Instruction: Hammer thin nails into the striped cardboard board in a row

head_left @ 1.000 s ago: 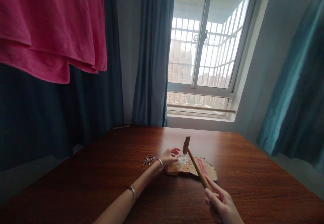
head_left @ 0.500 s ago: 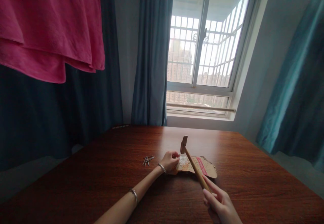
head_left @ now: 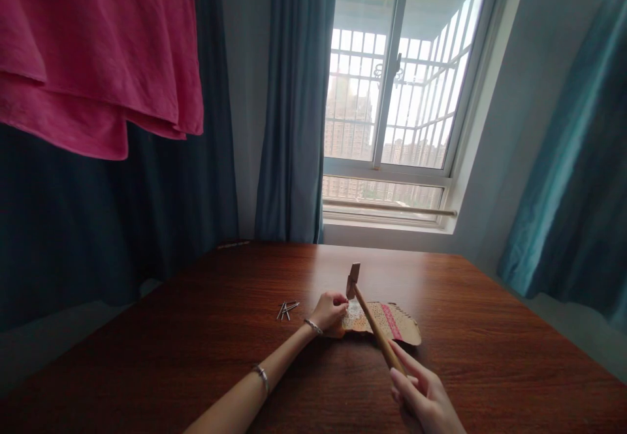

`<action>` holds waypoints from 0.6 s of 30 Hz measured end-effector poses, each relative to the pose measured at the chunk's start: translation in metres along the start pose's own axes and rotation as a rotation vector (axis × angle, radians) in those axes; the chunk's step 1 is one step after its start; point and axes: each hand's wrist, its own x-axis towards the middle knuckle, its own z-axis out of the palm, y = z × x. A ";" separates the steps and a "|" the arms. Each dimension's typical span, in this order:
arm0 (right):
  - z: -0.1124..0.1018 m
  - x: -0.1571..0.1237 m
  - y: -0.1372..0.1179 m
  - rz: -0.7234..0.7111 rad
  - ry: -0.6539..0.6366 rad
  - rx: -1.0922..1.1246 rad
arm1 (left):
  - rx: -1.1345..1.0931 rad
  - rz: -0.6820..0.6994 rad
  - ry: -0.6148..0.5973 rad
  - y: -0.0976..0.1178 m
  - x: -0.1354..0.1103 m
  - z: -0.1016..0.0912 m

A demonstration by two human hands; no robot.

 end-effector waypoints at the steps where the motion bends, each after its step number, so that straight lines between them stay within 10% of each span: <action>1: 0.001 0.000 0.000 0.000 0.001 0.003 | 0.001 -0.005 -0.002 0.000 0.000 0.000; 18: 0.000 0.003 0.017 -0.052 0.005 0.055 | 0.056 -0.038 -0.034 0.010 -0.003 -0.005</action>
